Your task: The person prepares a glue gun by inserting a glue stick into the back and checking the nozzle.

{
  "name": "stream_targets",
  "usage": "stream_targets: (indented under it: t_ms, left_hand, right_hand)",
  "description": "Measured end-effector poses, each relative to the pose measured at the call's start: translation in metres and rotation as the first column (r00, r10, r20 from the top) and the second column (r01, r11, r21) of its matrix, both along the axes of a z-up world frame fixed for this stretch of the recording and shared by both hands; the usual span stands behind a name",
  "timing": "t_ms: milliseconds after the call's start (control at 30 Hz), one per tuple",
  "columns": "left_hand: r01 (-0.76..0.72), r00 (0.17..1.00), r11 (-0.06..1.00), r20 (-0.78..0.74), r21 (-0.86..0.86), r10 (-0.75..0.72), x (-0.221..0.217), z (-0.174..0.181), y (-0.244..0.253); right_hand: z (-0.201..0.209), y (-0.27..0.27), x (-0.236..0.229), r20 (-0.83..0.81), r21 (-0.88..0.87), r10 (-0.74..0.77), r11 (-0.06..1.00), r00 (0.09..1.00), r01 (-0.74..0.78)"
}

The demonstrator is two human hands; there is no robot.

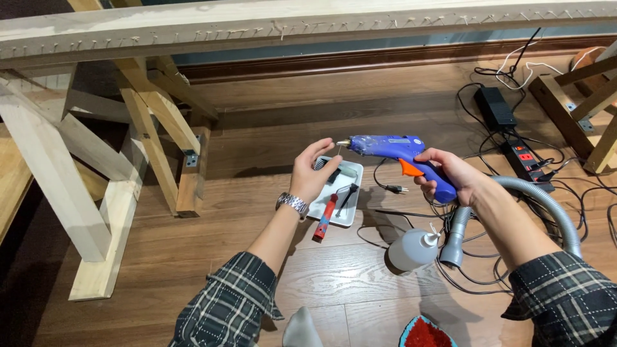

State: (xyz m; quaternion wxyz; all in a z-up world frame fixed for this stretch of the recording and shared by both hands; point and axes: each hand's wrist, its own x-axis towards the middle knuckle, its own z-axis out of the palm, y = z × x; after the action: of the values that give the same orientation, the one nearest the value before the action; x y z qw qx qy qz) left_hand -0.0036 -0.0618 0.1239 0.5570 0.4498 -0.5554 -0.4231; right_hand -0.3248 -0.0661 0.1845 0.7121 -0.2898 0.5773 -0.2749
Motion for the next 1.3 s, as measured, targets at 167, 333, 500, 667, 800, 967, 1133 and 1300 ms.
stream_targets:
  t_ms: [167,333,500,667,800,967,1133,1300]
  left_hand:
    - [-0.011,1.000,0.998,-0.029,0.065,0.013,-0.011,0.016,-0.010]
    - [-0.076,0.994,0.994,-0.073,0.081,0.082,-0.017,0.021,-0.008]
    - [-0.107,0.990,0.991,-0.079,0.074,0.113,-0.020,0.033,0.002]
    - [-0.144,0.989,0.989,-0.028,0.031,0.145,-0.025,0.029,-0.004]
    - [-0.199,0.980,0.980,0.013,-0.008,0.199,-0.027,0.035,-0.003]
    - [-0.189,0.982,0.982,0.008,0.016,0.189,-0.026,0.031,-0.007]
    - [-0.185,0.983,0.981,0.001,0.054,0.185,-0.024,0.027,-0.007]
    - [-0.134,0.990,0.985,-0.039,0.107,0.139,-0.019,0.046,0.009]
  right_hand:
    - [0.006,0.001,0.003,0.032,0.017,0.031,0.999,0.999,-0.031]
    - [0.001,-0.002,-0.002,0.051,0.043,0.046,0.998,0.998,-0.049]
    - [0.007,0.005,-0.002,0.060,0.061,0.036,0.997,0.998,-0.040]
    - [0.007,0.006,-0.004,0.076,0.068,0.035,0.997,0.996,-0.041]
    - [0.009,0.006,-0.002,0.081,0.073,0.043,0.996,0.996,-0.049]
    - [0.010,0.003,-0.005,0.061,0.065,0.042,0.997,0.997,-0.046]
    - [0.015,0.002,-0.003,0.032,0.047,0.038,0.998,0.999,-0.040]
    - [0.016,0.002,-0.003,0.013,0.040,0.034,0.999,0.999,-0.034]
